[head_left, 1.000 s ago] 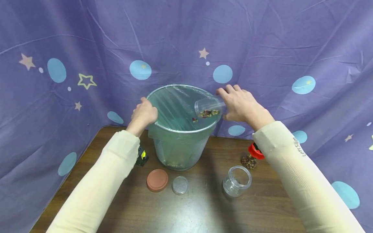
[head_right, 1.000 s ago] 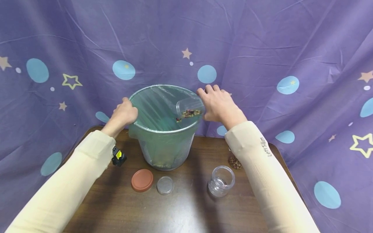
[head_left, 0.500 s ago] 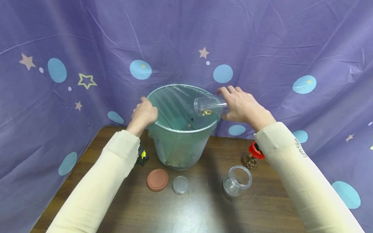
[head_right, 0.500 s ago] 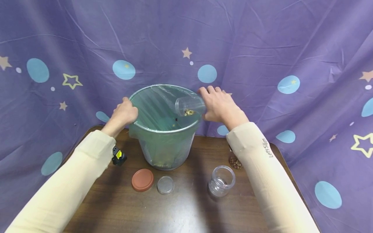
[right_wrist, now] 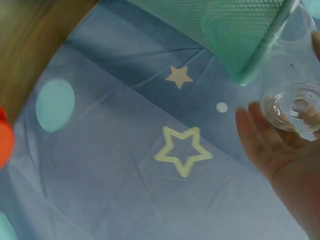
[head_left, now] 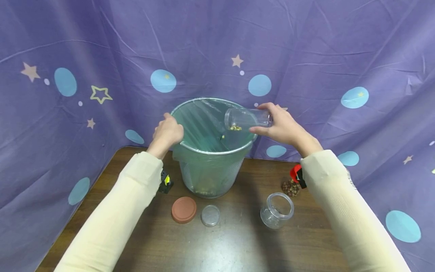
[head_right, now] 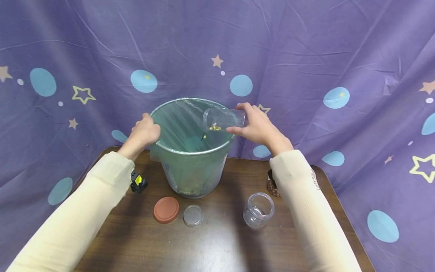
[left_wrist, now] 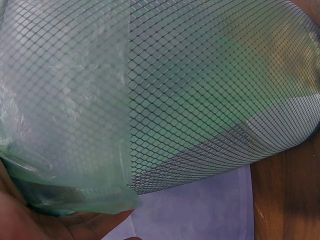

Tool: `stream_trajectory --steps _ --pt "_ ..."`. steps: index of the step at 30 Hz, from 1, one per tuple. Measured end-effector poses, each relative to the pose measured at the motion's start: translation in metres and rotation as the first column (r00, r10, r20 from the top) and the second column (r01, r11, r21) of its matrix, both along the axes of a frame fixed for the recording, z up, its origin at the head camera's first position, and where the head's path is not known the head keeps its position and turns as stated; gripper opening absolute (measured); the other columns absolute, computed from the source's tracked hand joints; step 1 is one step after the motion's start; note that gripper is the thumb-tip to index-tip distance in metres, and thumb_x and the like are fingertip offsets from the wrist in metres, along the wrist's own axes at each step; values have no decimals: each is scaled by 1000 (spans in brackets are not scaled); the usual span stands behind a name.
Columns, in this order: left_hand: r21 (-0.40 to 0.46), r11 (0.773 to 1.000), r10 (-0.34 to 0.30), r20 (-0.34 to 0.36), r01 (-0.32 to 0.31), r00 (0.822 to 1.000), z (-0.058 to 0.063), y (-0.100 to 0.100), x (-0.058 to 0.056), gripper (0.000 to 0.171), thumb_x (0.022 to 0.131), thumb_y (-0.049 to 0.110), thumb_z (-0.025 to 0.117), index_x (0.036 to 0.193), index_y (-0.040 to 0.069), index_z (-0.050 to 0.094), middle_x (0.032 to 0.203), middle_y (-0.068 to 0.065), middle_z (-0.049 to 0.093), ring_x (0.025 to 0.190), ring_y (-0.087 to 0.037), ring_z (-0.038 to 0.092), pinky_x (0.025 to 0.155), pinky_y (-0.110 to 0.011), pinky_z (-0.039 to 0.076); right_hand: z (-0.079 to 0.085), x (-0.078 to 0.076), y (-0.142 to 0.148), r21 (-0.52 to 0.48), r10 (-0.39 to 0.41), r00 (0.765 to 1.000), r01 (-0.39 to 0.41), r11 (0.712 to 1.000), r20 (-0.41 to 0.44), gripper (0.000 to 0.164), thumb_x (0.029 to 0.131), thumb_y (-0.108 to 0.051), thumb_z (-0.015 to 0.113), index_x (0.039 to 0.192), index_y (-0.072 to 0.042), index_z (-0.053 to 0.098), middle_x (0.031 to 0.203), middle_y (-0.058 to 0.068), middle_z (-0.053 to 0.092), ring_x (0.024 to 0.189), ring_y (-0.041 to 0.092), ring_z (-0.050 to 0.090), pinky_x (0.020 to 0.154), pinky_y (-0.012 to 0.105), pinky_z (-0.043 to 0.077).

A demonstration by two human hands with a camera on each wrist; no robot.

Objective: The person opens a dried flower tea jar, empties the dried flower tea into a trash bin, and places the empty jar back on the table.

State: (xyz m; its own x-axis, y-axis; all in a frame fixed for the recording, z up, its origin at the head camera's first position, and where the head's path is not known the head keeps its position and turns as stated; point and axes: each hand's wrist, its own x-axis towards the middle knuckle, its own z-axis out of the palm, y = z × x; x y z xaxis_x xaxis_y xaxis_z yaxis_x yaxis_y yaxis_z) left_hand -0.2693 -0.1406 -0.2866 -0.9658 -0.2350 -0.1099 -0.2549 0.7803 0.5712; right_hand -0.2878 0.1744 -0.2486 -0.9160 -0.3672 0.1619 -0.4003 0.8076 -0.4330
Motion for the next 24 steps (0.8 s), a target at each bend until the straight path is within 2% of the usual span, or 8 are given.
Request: stream_trajectory --steps 2,4,9,12,15,21,24 --pt "1 1000 0 1 0 1000 0 0 0 71 95 19 29 154 -7 -1 150 -36 35 136 -54 36 112 -61 33 -4 0 3 -107 -22 998 27 994 52 78 84 -43 75 145 -14 36 120 18 57 107 31 57 96 47 46" --pt "3 1000 0 2 0 1000 0 0 0 71 95 19 29 154 -7 -1 150 -36 35 136 -54 36 112 -62 33 -7 1 5 -212 -33 994 54 976 104 77 86 -43 73 143 -14 30 118 17 57 100 29 60 87 41 51" --pt "8 1000 -5 3 5 1000 0 0 -1 71 96 19 29 154 -7 -2 150 -36 34 136 -54 36 112 -61 33 -11 -1 4 -455 0 984 81 887 176 68 93 -39 66 137 -12 22 129 17 47 103 27 61 78 34 59" --pt "11 1000 -5 0 5 1000 0 0 -3 71 96 19 29 154 -7 -1 149 -36 35 136 -54 36 112 -61 34 -13 -3 1 -526 11 982 91 846 187 65 94 -40 63 137 -12 24 138 18 40 110 27 58 80 34 59" --pt "14 1000 -2 -2 3 1000 0 -2 -3 71 95 19 29 154 -7 -1 149 -36 35 136 -54 36 112 -62 33 -13 -5 -2 -537 4 984 92 838 175 65 94 -40 63 139 -12 27 144 20 37 115 27 57 83 36 59" --pt "16 1000 -3 -2 3 1000 -1 -2 -2 72 95 19 30 154 -7 -2 150 -36 34 136 -54 36 113 -61 33 -14 -6 -4 -510 -24 988 99 854 152 65 93 -40 66 141 -13 31 149 19 38 121 28 55 80 29 58" --pt "15 1000 -4 -3 4 1000 -1 -1 -2 72 95 19 30 154 -7 -3 150 -36 34 136 -54 36 113 -61 33 -16 -6 -3 -505 -37 988 108 856 149 65 93 -40 66 142 -13 33 148 19 40 118 28 57 79 28 58"
